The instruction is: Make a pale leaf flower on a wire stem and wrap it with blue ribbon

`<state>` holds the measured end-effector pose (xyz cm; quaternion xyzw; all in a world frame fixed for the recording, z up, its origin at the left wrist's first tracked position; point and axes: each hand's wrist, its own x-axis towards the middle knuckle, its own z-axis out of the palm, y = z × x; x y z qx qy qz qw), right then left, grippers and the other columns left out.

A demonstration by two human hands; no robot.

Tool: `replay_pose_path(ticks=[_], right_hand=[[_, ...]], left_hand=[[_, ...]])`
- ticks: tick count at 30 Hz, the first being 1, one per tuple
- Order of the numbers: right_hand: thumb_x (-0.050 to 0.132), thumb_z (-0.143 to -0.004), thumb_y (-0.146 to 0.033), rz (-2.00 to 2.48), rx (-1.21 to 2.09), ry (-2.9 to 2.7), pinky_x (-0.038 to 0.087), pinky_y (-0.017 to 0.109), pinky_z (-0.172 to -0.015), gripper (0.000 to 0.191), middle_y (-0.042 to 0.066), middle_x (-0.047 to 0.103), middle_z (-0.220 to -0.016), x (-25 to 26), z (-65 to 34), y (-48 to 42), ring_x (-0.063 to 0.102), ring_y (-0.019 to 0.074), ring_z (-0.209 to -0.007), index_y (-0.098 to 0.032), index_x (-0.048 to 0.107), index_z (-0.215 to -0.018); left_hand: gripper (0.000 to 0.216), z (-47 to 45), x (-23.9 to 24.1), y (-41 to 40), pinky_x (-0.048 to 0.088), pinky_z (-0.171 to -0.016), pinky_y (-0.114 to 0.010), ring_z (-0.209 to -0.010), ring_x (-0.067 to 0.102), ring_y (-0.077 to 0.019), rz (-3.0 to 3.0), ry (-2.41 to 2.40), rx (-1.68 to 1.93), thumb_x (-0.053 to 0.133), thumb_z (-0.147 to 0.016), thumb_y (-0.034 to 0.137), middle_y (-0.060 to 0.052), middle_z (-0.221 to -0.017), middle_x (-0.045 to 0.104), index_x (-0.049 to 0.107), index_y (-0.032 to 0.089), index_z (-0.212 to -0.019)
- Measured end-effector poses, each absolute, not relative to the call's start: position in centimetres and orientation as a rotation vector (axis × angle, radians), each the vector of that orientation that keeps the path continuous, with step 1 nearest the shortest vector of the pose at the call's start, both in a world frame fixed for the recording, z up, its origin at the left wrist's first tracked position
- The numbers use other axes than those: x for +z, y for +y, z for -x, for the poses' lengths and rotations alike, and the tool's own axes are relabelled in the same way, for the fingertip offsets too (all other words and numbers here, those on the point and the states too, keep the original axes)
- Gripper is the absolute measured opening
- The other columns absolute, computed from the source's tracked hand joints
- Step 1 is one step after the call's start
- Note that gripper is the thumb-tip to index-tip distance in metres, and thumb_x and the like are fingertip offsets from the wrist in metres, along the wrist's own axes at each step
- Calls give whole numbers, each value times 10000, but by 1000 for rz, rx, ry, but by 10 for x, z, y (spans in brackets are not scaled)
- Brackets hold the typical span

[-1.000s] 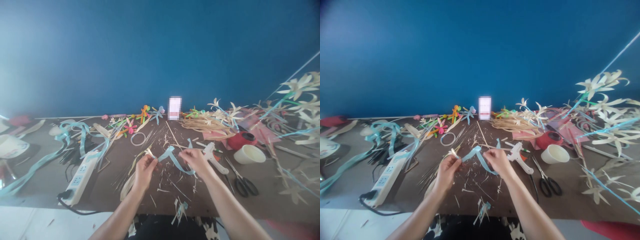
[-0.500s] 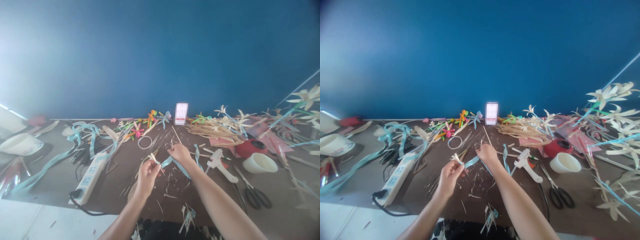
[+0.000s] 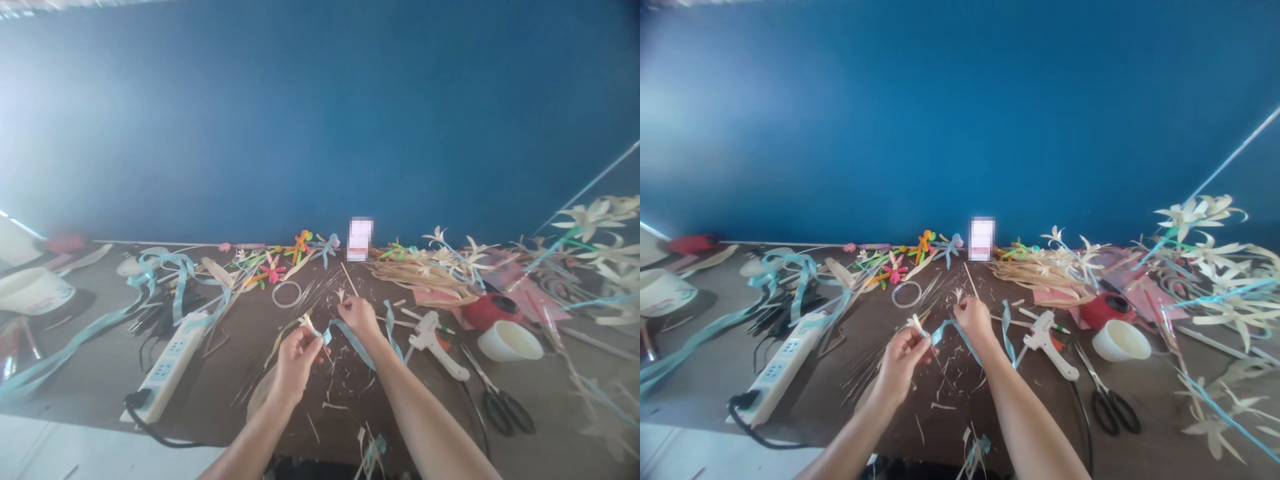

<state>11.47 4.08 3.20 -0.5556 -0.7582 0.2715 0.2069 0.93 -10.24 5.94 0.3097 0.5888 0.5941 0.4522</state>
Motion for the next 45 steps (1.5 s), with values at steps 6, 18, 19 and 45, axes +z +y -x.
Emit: replay_pose_path(ticks=[6, 18, 19, 45], right_hand=[[456, -804, -436, 1296, 839, -1802, 413, 220, -508, 304, 33, 660, -706, 88, -150, 35, 562, 123, -518, -165, 592, -788], [564, -763, -356, 1044, 1192, -1696, 454, 241, -560, 184, 24, 648, -648, 96, -154, -27, 591, 155, -586, -182, 593, -712], [559, -766, -355, 1051, 1168, -1702, 458, 246, -566, 182, 27, 652, -654, 95, -154, -27, 595, 160, -589, -184, 595, -718], [428, -862, -184, 925, 384, -2207, 412, 257, -608, 130, 39, 582, -718, 89, -154, -36, 582, 168, -662, -187, 541, -798]], left_hand=[[203, -13, 65, -84, 434, -515, -216, -574, 601, -138, -677, 1355, 1524, 651, -684, 322, -1, -575, 622, 539, 154, -665], [166, -44, 84, -62, 433, -501, -187, -520, 533, -87, -642, 1260, 1662, 689, -632, 277, 32, -576, 578, 588, 145, -642], [165, -44, 84, -63, 436, -505, -189, -525, 532, -89, -644, 1273, 1661, 690, -628, 277, 30, -580, 580, 591, 145, -637], [156, -33, 85, -68, 437, -531, -192, -545, 545, -91, -608, 1235, 1623, 713, -617, 249, 4, -592, 604, 611, 138, -658]])
